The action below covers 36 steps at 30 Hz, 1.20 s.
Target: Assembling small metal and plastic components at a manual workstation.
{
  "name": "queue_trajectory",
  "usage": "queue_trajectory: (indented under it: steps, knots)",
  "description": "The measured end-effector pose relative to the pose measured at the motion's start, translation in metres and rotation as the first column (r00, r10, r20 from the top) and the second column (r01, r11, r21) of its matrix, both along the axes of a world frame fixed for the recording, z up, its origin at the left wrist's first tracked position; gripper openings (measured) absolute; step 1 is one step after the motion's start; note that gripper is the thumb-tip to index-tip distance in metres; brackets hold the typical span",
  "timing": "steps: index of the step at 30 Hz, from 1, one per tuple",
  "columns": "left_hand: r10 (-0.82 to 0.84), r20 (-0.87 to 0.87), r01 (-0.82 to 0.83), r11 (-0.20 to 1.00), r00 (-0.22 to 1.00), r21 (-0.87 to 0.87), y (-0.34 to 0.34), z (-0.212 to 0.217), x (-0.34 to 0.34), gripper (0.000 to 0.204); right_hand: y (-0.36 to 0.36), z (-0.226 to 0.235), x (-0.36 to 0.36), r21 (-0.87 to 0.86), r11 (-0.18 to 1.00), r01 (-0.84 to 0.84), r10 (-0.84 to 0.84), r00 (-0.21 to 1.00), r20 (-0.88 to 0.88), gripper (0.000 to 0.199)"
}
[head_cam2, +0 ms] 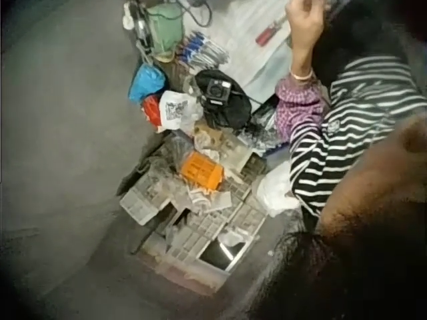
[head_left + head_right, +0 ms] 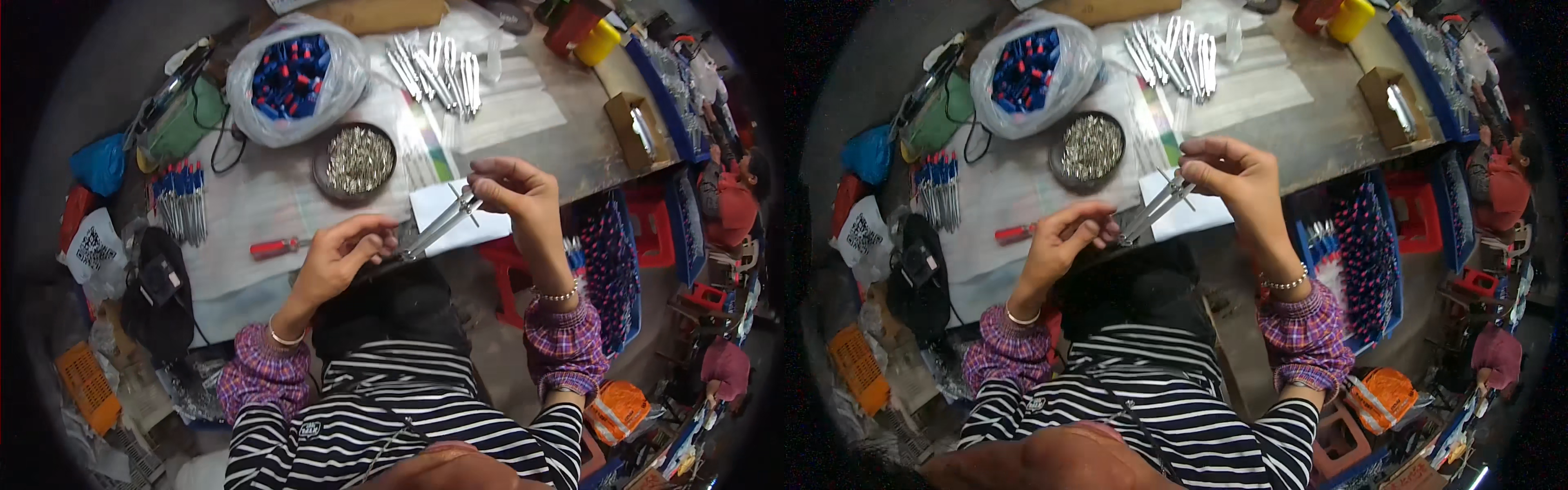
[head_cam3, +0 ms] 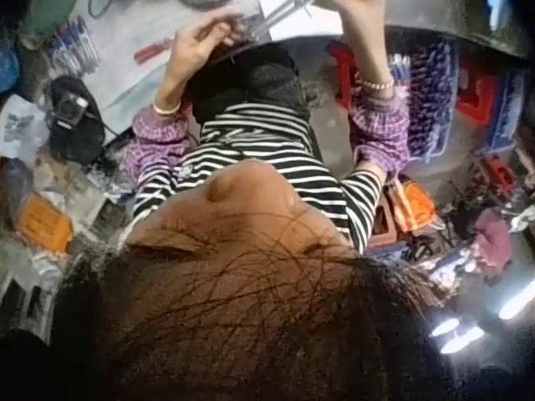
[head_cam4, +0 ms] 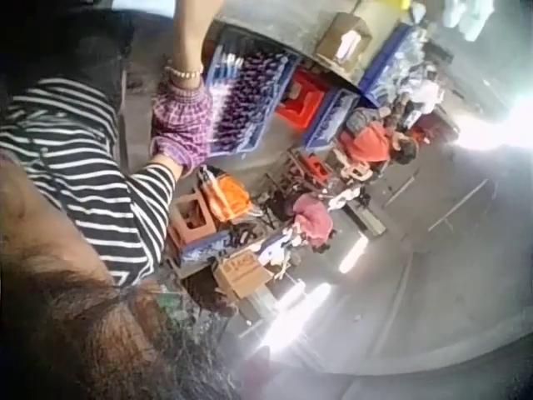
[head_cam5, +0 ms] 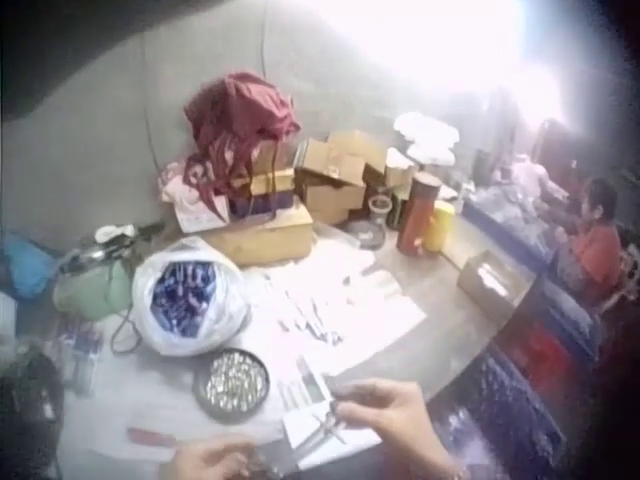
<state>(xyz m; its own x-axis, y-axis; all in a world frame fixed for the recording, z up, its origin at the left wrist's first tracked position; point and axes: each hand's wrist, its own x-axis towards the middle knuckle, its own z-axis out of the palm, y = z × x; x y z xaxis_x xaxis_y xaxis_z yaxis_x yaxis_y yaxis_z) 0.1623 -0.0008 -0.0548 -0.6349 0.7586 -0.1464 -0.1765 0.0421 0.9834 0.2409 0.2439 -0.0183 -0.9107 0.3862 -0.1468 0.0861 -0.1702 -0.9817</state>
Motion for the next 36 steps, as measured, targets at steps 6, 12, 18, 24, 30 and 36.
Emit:
queue_trajectory:
  steps: [6,12,18,24,30,36]
  knots:
    - [-0.151,0.112,0.164,0.979,0.982,-0.124,0.007,-0.006,0.017,0.024,-0.019,-0.032,0.026,-0.135,0.988,0.075,-0.066,0.996,0.064,0.023]
    - [-0.162,0.179,0.197,0.959,0.97,-0.205,0.01,-0.007,0.029,0.021,-0.03,-0.042,0.037,-0.202,0.979,0.037,-0.027,0.998,0.053,0.022]
    - [-0.06,0.309,0.115,0.98,0.949,-0.163,0.009,-0.012,0.034,0.022,-0.038,-0.059,0.053,-0.534,0.842,0.073,-0.09,0.996,-0.005,0.043]
    - [-0.152,0.59,0.216,0.976,0.793,-0.039,0.011,-0.01,0.044,0.026,-0.076,-0.066,0.079,-0.746,0.644,-0.171,0.163,0.983,-0.084,0.051]
    - [-0.307,0.629,0.341,0.938,0.714,0.07,0.012,-0.023,0.053,0.024,-0.078,-0.071,0.085,-0.715,0.678,-0.171,0.145,0.985,-0.097,0.028]
    - [-0.302,-0.019,0.287,0.922,0.953,-0.259,0.004,-0.01,0.055,0.021,-0.063,-0.08,0.086,-0.071,0.997,-0.02,0.023,0.999,0.041,0.013]
